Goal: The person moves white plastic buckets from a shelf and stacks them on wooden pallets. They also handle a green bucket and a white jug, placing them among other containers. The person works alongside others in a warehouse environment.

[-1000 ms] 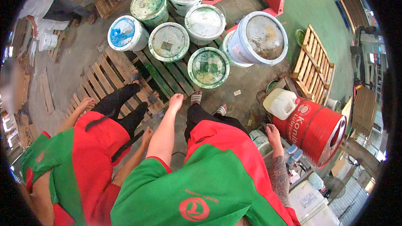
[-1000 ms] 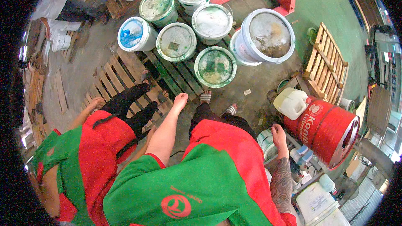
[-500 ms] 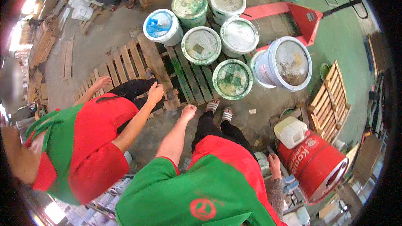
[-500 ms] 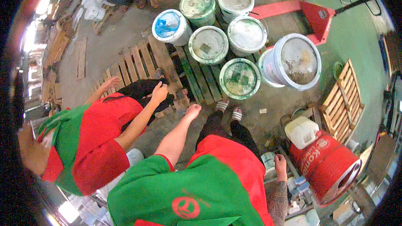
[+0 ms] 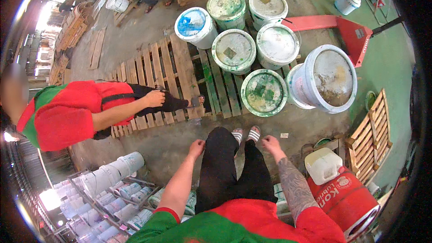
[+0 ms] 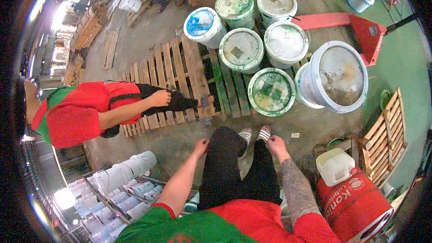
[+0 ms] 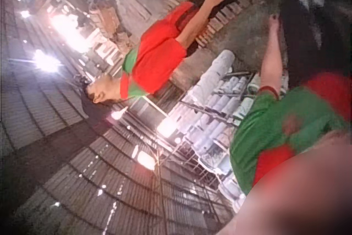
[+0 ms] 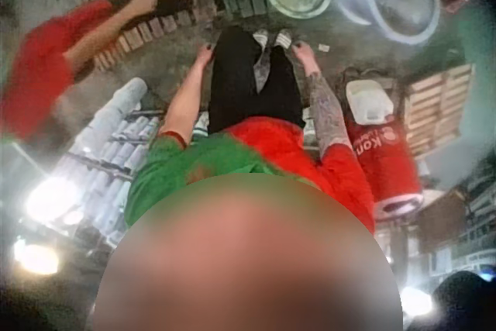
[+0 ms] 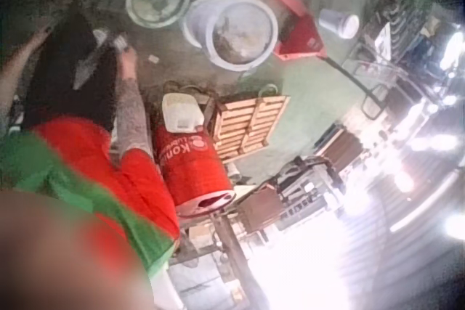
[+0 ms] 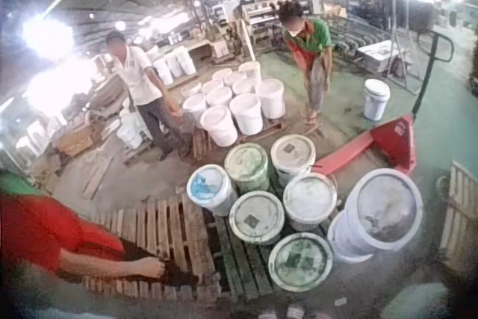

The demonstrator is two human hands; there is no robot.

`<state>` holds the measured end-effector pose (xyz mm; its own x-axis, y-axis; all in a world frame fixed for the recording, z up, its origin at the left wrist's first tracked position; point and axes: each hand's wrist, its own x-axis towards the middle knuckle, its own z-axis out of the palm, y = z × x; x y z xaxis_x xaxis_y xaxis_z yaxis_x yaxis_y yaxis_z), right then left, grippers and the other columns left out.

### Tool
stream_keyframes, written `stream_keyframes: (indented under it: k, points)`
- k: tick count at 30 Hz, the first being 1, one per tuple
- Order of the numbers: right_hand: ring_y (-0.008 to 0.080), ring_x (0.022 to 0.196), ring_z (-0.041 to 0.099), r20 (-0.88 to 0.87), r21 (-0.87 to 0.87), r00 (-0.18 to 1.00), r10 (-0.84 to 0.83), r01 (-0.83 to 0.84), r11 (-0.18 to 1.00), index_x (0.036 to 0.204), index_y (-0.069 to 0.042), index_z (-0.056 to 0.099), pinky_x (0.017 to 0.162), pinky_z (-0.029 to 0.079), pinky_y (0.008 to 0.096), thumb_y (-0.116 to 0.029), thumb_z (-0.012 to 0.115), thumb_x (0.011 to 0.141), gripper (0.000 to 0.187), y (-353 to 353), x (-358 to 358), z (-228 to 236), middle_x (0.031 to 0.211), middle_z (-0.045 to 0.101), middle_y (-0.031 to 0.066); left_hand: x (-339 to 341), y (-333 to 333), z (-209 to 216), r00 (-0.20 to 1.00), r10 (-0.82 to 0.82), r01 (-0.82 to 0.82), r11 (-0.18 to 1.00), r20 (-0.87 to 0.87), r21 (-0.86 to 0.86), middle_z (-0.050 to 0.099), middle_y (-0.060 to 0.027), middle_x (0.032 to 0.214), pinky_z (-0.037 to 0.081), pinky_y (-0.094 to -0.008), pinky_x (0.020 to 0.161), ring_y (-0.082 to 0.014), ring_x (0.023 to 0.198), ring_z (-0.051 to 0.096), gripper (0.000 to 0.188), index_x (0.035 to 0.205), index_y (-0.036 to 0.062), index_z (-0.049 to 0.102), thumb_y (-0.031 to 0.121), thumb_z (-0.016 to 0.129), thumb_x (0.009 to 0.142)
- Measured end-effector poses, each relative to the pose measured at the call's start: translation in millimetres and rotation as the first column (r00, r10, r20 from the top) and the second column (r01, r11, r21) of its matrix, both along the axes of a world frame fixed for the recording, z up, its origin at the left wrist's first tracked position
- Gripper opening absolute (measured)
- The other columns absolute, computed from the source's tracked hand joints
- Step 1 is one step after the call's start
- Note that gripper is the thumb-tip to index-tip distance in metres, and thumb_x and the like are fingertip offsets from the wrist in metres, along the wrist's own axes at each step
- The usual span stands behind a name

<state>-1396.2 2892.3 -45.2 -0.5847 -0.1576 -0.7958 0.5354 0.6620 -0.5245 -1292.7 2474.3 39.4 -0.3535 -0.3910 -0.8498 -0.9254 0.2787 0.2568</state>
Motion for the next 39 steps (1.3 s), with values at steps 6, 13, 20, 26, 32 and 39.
stream_keyframes:
  k: [6, 13, 20, 26, 32, 39]
  points:
    - [0.0182, 0.081, 0.064, 0.326, -0.411, 0.945, -0.007, 0.148, 0.900, 0.114, -0.005, 0.066, 0.068, 0.054, 0.0370, -0.028, 0.067, 0.092, 0.031, -143, 55, -17, 0.088, 0.068, 0.0032, 35, 13, -36, 0.864, 0.490, -0.393, 0.802, -0.119, 0.449, 0.069, -0.0067, 0.087, 0.050, -0.0347, 0.065, -0.0171, 0.073, 0.063, 0.024, 0.106, 0.0000, 0.066, 0.019, 0.063, 0.092]
    - [0.0262, 0.072, 0.058, 0.257, -0.357, 0.943, -0.210, 0.294, 0.887, 0.104, -0.002, 0.067, 0.065, 0.047, 0.0381, -0.028, 0.056, 0.092, 0.030, -166, 71, -54, 0.087, 0.067, 0.0111, 68, 27, -101, 0.736, 0.677, -0.555, 0.608, -0.005, 0.567, 0.068, -0.0068, 0.088, 0.049, -0.0351, 0.067, -0.0188, 0.075, 0.062, 0.029, 0.104, 0.0004, 0.066, 0.026, 0.061, 0.091]
    - [0.0168, 0.072, 0.043, 0.575, -0.121, 0.678, -0.457, 0.623, 0.773, 0.085, -0.012, 0.062, 0.067, 0.035, 0.0334, -0.038, 0.063, 0.084, 0.027, -157, 62, 2, 0.076, 0.048, -0.0005, 84, 66, -75, 0.541, 0.833, -0.814, 0.486, 0.112, 0.319, 0.066, -0.0074, 0.093, 0.048, -0.0347, 0.075, -0.0210, 0.082, 0.061, 0.041, 0.108, 0.0028, 0.066, 0.039, 0.057, 0.092]
    - [0.0108, 0.077, 0.054, 0.585, -0.069, 0.694, -0.420, 0.559, 0.826, 0.095, -0.011, 0.063, 0.069, 0.047, 0.0326, -0.034, 0.056, 0.099, 0.024, -131, 67, 9, 0.083, 0.056, -0.0024, 91, 51, -52, 0.683, 0.730, -0.712, 0.654, 0.034, 0.257, 0.064, -0.0084, 0.107, 0.049, -0.0342, 0.082, -0.0197, 0.093, 0.060, 0.032, 0.118, 0.0032, 0.064, 0.026, 0.058, 0.096]
    - [0.0135, 0.063, 0.058, 0.153, -0.126, 0.986, 0.073, -0.054, 0.991, 0.101, -0.001, 0.068, 0.054, 0.045, 0.0333, -0.033, 0.065, 0.095, 0.032, -173, 90, -57, 0.077, 0.065, 0.0064, 97, 26, -92, 0.634, 0.773, -0.697, 0.574, -0.006, 0.430, 0.067, -0.0079, 0.104, 0.049, -0.0333, 0.082, -0.0207, 0.092, 0.062, 0.019, 0.111, 0.0052, 0.065, 0.010, 0.058, 0.095]
    - [0.0265, 0.090, 0.064, 0.340, -0.193, 0.937, -0.081, 0.154, 0.969, 0.114, 0.001, 0.063, 0.081, 0.049, 0.0386, -0.031, 0.054, 0.098, 0.037, -224, 92, -34, 0.097, 0.068, 0.0146, 107, -8, -76, 0.525, 0.851, -0.808, 0.486, 0.031, 0.332, 0.063, -0.0039, 0.091, 0.048, -0.0371, 0.078, -0.0200, 0.081, 0.059, 0.022, 0.102, 0.0070, 0.062, 0.026, 0.052, 0.097]
